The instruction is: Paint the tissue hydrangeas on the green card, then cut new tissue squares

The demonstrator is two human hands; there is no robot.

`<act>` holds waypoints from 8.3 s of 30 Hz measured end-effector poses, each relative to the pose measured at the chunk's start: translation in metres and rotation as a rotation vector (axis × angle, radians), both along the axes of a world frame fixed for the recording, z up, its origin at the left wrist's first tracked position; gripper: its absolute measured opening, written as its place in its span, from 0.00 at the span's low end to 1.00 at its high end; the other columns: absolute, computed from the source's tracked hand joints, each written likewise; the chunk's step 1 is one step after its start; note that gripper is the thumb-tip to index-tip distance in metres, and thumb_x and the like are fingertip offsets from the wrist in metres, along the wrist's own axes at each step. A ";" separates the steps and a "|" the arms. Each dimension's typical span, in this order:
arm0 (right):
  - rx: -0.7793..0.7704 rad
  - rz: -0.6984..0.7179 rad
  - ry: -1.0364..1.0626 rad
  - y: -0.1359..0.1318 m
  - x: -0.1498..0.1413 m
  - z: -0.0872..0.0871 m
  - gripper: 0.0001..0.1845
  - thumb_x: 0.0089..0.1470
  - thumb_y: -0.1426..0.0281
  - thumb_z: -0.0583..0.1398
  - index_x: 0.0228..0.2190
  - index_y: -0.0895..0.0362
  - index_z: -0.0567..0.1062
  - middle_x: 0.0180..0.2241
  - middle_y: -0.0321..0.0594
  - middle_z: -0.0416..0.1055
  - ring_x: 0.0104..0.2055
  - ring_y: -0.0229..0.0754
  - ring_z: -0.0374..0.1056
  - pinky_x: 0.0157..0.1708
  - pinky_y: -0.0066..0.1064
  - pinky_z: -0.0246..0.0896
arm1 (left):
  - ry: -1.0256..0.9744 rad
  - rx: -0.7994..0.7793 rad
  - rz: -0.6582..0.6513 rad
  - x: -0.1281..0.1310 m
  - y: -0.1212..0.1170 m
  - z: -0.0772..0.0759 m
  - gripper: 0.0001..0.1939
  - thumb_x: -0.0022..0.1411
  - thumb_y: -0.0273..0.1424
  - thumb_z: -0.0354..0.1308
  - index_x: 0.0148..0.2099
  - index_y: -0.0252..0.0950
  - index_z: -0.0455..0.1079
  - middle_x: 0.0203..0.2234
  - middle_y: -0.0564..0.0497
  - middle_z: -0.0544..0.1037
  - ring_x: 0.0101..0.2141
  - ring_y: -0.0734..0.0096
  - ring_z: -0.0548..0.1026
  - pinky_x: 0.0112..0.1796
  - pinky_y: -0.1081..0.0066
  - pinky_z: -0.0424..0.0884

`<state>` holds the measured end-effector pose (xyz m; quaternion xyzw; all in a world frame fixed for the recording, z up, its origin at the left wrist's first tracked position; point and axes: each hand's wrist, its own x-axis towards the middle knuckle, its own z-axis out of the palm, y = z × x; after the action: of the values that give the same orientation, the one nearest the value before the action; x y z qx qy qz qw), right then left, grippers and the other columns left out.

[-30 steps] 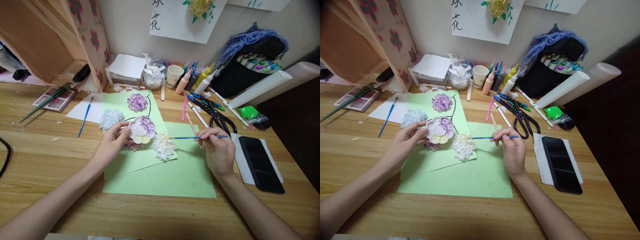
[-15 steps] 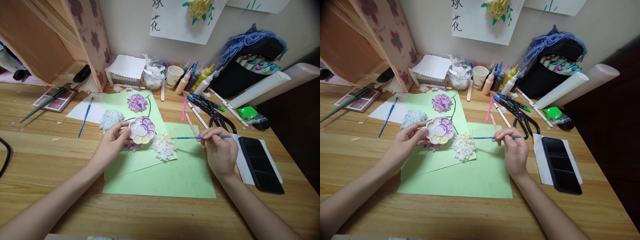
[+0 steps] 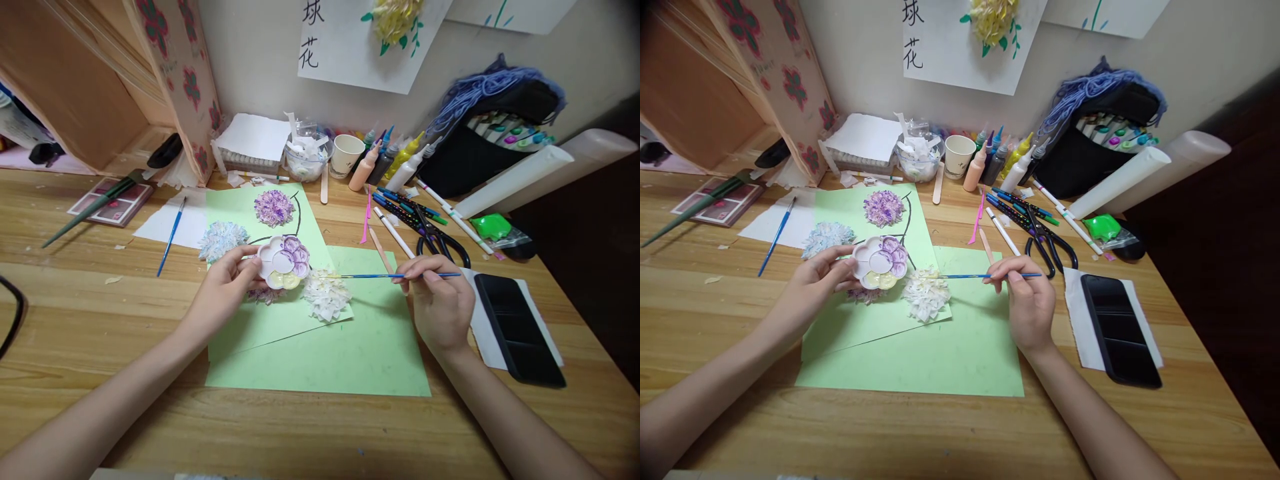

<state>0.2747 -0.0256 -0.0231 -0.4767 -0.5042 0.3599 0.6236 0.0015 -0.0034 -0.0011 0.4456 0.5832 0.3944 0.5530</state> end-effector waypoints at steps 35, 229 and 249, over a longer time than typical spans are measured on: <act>0.122 0.340 -0.278 -0.018 -0.009 0.006 0.12 0.60 0.73 0.51 0.35 0.53 0.73 0.33 0.40 0.71 0.36 0.41 0.67 0.36 0.34 0.62 | -0.003 0.017 -0.047 -0.003 -0.001 -0.007 0.20 0.54 0.41 0.59 0.46 0.35 0.70 0.34 0.50 0.78 0.33 0.68 0.77 0.37 0.67 0.77; 0.250 0.190 -0.348 0.013 0.004 0.016 0.11 0.55 0.69 0.53 0.24 0.54 0.71 0.25 0.39 0.67 0.31 0.43 0.63 0.34 0.37 0.55 | -0.125 0.087 0.026 -0.006 0.002 0.001 0.20 0.55 0.38 0.57 0.47 0.32 0.66 0.29 0.50 0.79 0.30 0.68 0.78 0.36 0.68 0.75; 0.347 0.129 -0.174 0.008 -0.006 0.019 0.10 0.54 0.71 0.53 0.25 0.54 0.72 0.25 0.38 0.67 0.30 0.43 0.64 0.31 0.35 0.57 | -0.137 0.094 0.013 -0.007 0.002 -0.004 0.19 0.55 0.38 0.58 0.47 0.33 0.65 0.30 0.51 0.78 0.30 0.70 0.78 0.36 0.68 0.75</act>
<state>0.2684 -0.0181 -0.0037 -0.3582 -0.6401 0.2643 0.6262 -0.0056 -0.0012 -0.0049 0.4393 0.5276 0.4546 0.5674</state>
